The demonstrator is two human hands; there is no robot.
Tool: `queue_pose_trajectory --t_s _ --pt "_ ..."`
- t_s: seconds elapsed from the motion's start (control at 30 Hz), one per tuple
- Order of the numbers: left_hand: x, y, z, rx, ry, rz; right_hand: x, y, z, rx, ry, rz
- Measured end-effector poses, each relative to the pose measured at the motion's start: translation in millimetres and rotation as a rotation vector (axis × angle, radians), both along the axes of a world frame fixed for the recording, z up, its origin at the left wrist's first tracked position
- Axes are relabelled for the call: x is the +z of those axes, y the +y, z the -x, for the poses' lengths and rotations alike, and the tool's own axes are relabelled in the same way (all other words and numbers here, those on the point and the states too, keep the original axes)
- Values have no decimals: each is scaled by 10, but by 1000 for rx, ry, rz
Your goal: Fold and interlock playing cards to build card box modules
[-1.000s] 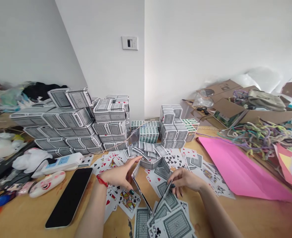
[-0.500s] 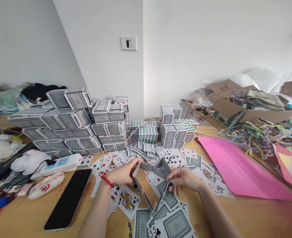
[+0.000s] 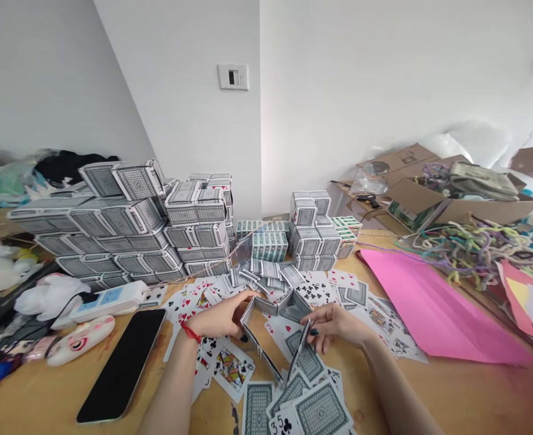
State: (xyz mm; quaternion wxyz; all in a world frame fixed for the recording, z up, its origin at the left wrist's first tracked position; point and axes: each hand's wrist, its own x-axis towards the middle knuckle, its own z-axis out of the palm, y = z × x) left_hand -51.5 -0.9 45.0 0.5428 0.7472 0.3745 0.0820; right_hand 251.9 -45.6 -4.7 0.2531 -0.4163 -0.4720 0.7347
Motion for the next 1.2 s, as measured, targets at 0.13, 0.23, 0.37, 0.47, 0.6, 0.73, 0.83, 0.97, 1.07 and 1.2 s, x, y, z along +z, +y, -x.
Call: queue_pose_trajectory --t_s 0.13,0.23,0.37,0.47,0.6,0.73,0.83,0.97,1.07,1.2 --pt "-8 7 26 -9 -8 17 -13 4 -51 -11 -13 15" --pt "-23 19 44 -16 -17 13 -29 9 -72 -19 -28 39" --pt "-39 35 73 -17 -11 -3 -71 23 -101 -73 -40 41" --pt "-19 29 96 -10 -12 22 -112 44 -112 -152 -51 -10" --pt "57 -1 109 18 34 -3 -150 100 -65 -458 -206 -293" --pt "92 -10 62 78 34 -111 -176 154 -5 -737 -395 -526" --pt "73 3 -23 128 -20 -166 -221 173 0 -735 -618 -741" --pt "49 16 -152 161 -73 -238 -321 194 -24 -543 -1003 -923" --pt "54 14 -197 164 -7 -265 -370 208 -44 -481 -1090 -899" --pt "88 1 -153 185 100 -281 -373 206 -54 -534 -1088 -919"
